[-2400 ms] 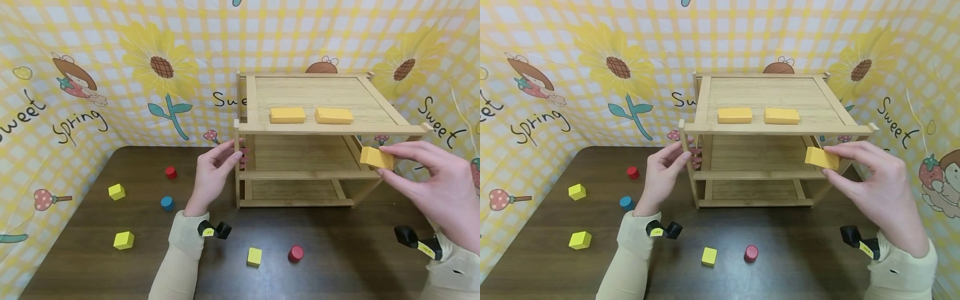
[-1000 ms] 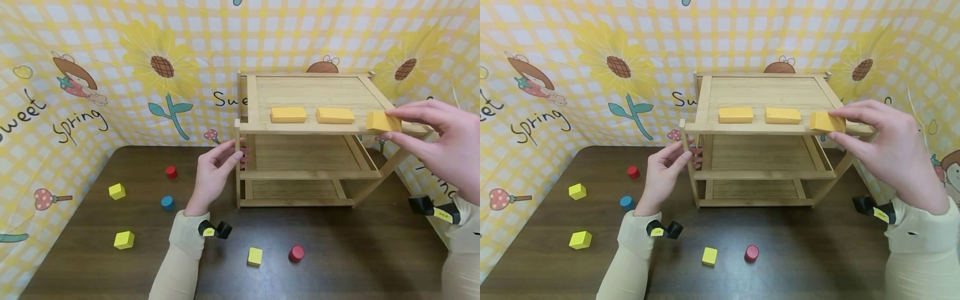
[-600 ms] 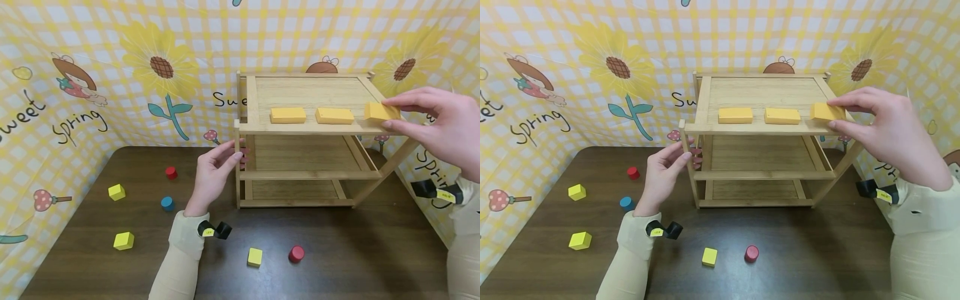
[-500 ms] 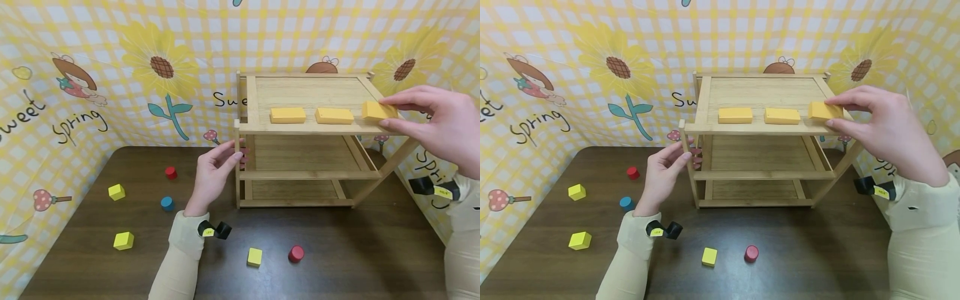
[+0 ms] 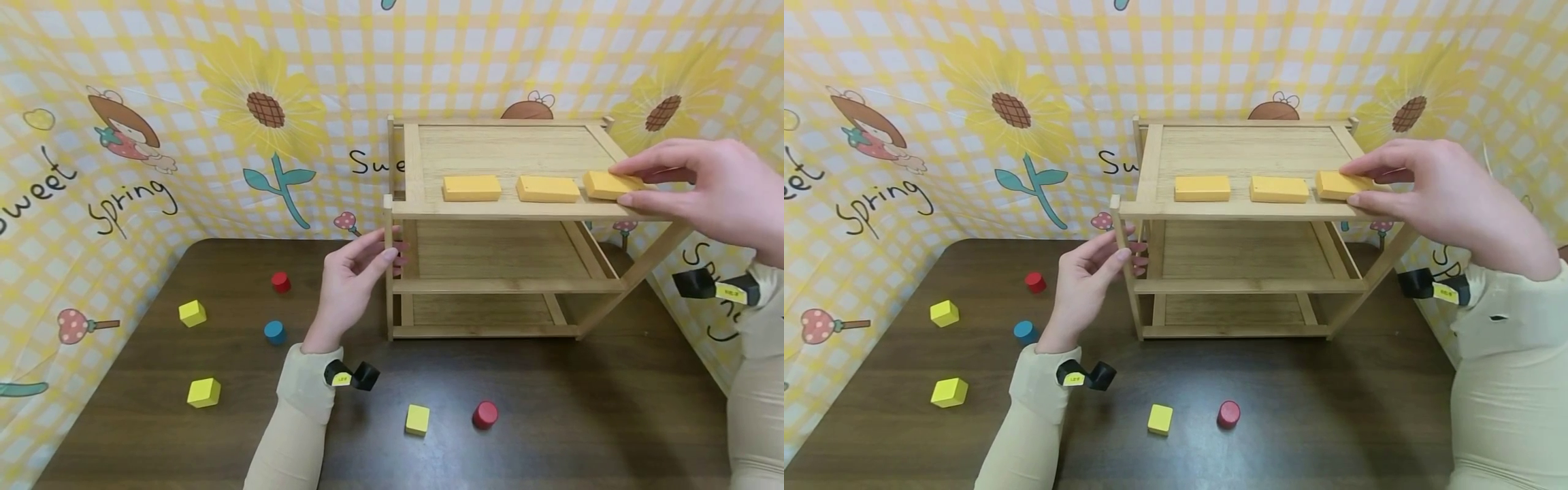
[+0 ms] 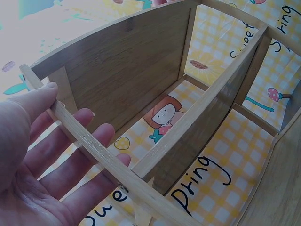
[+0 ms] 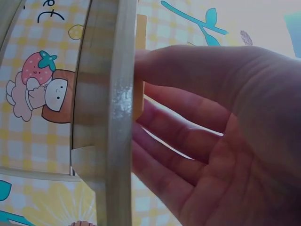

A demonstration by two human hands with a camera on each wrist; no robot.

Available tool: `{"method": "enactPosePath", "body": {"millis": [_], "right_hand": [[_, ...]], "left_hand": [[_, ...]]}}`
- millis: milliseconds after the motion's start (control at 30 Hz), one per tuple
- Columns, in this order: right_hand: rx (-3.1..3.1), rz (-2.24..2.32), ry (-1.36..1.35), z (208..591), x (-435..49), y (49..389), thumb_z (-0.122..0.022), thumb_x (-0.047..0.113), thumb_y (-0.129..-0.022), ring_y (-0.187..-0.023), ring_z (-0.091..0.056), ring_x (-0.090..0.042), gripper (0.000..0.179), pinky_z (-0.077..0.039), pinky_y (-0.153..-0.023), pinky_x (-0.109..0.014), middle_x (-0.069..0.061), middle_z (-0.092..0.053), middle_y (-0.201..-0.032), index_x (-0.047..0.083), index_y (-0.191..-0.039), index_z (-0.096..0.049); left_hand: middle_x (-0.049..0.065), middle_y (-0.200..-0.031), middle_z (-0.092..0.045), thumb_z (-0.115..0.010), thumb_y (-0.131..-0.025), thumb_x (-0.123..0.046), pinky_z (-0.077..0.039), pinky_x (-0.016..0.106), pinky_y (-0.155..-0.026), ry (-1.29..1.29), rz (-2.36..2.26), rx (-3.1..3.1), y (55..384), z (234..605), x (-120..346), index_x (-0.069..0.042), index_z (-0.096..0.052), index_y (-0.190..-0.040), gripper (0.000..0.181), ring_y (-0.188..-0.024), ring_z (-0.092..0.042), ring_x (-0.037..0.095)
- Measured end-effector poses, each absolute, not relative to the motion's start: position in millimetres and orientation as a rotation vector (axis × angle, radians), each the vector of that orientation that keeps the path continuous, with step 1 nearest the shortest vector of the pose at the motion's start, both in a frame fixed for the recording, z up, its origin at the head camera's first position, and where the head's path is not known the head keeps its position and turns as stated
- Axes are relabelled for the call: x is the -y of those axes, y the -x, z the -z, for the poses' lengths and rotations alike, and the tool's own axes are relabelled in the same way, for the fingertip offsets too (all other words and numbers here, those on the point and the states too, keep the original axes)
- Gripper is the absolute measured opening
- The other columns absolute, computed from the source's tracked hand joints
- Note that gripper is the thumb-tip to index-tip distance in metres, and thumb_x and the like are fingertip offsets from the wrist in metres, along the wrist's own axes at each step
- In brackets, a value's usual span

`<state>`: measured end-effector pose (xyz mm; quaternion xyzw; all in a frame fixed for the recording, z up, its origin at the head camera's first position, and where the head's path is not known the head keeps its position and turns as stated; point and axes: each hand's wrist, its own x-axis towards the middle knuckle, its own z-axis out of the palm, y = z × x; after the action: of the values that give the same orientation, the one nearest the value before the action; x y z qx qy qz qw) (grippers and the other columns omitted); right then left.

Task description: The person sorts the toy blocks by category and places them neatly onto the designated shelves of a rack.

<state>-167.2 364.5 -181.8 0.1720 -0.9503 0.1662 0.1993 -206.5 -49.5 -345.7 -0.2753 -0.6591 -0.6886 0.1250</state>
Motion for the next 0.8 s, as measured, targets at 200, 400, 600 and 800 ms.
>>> {"method": "enactPosePath", "body": {"millis": [200, 400, 600, 800], "right_hand": [[2.726, -0.486, -0.451, 178.9, -365.5, 169.7, -0.083, 0.015, -0.087, -0.084, -0.056, 0.021, 0.029, -0.038, -0.065, -0.015, 0.034, -0.059, -0.099, 0.015, -0.115, -0.078], [2.762, -0.485, -0.43, 177.9, -366.7, 171.8, -0.081, 0.015, -0.089, -0.086, -0.055, 0.021, 0.026, -0.038, -0.064, -0.015, 0.037, -0.057, -0.102, 0.015, -0.116, -0.078], [2.729, -0.472, -0.442, 180.0, -367.0, 171.6, -0.082, 0.015, -0.088, -0.09, -0.049, 0.027, 0.032, -0.036, -0.071, -0.01, 0.012, -0.067, -0.117, 0.016, -0.12, -0.076], [2.648, -0.462, -0.463, 182.0, -357.4, 164.0, -0.083, 0.013, -0.087, -0.095, -0.044, 0.027, 0.041, -0.033, -0.081, -0.002, 0.002, -0.067, -0.125, 0.015, -0.127, -0.073]], "left_hand": [[0.011, -0.11, -0.075, -0.067, -0.1, -0.007, -0.059, 0.039, -0.086, 0.8, 2.01, 1.918, 207.0, 346.4, 49.7, -0.003, -0.068, -0.131, 0.031, -0.093, -0.074, 0.029], [0.012, -0.11, -0.075, -0.067, -0.099, -0.005, -0.059, 0.039, -0.086, 0.803, 2.022, 1.905, 207.1, 346.7, 49.5, -0.001, -0.067, -0.131, 0.032, -0.093, -0.074, 0.031], [0.012, -0.112, -0.074, -0.067, -0.1, -0.007, -0.059, 0.039, -0.086, 0.807, 2.017, 1.907, 207.5, 347.0, 49.5, -0.001, -0.067, -0.131, 0.032, -0.094, -0.074, 0.031], [0.014, -0.116, -0.073, -0.067, -0.1, -0.007, -0.058, 0.037, -0.086, 0.797, 2.016, 1.913, 206.3, 346.4, 49.4, -0.001, -0.066, -0.132, 0.033, -0.094, -0.074, 0.031]]}}
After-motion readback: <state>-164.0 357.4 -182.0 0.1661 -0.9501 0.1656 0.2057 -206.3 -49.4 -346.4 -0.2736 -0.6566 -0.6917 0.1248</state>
